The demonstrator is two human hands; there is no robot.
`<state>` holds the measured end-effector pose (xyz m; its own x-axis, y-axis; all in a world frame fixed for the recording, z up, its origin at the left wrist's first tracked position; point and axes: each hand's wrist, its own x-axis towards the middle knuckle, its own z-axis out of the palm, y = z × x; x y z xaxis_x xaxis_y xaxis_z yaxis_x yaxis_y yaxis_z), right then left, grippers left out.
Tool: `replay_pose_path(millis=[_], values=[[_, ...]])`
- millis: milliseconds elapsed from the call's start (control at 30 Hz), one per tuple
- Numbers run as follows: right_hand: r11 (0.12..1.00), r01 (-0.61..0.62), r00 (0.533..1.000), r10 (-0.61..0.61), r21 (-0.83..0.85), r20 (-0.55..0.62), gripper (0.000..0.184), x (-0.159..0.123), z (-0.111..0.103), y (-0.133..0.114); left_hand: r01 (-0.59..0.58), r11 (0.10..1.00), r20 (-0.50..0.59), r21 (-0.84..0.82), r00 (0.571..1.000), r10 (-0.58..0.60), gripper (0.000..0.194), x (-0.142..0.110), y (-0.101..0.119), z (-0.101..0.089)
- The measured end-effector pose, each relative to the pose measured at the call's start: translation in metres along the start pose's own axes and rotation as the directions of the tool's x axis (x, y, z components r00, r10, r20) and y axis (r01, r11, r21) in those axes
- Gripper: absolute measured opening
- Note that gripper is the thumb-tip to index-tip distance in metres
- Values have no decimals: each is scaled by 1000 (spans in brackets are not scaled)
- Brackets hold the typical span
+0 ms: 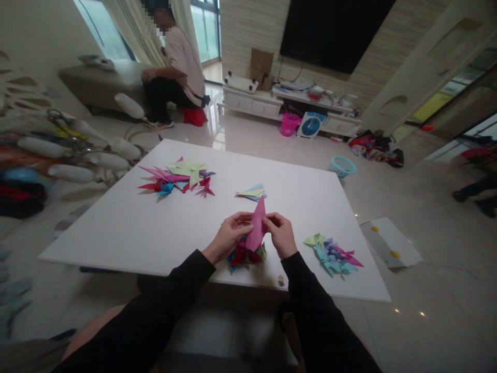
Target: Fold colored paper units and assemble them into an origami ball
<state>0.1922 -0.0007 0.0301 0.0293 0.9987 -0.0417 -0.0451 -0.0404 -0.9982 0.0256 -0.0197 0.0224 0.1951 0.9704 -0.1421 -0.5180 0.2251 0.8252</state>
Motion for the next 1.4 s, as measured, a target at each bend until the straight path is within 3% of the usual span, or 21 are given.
replay_pose_path(millis=[167, 300, 433, 567, 733, 867, 1033, 1200, 1300, 1400], values=[[999, -11, 999, 12, -30, 32, 22, 1, 17, 2, 56, 997, -48, -46, 997, -58, 44, -9, 13, -17], [997, -5, 1000, 7, -79, 23, 21, 2, 27, -2, -2, 1000, -97, -25, 995, 0, 40, -10, 19, -33], [989, 16, 1000, -13, -148, 23, 19, 4, 28, -2, -62, 987, -177, 146, 980, 88, 28, -4, 18, -50], [975, 30, 999, -24, -222, 30, 17, 6, 27, 3, -14, 940, -239, 340, 966, 101, 23, 0, 20, -61], [940, 63, 998, -66, -335, 3, 15, 6, 23, 7, -46, 813, -269, 580, 931, 245, 22, 4, 27, -60], [916, 98, 994, -107, -388, -1, 14, 3, 19, 6, -93, 711, -222, 697, 915, 337, 21, 4, 28, -57], [933, 111, 994, -106, -342, 34, 20, -3, 17, -1, -105, 773, -165, 625, 951, 263, 24, 2, 22, -45], [962, 139, 983, -106, -236, 148, 26, -7, 16, -6, -6, 887, -107, 462, 992, 62, 33, -1, 15, -23], [981, 109, 989, -91, -158, 115, 26, -7, 13, -5, 56, 923, -23, 380, 998, -51, 34, -1, 10, -14], [998, 41, 996, -38, -43, 83, 37, -7, 9, -2, 121, 933, 32, 340, 990, -140, 32, 1, 5, -9]])
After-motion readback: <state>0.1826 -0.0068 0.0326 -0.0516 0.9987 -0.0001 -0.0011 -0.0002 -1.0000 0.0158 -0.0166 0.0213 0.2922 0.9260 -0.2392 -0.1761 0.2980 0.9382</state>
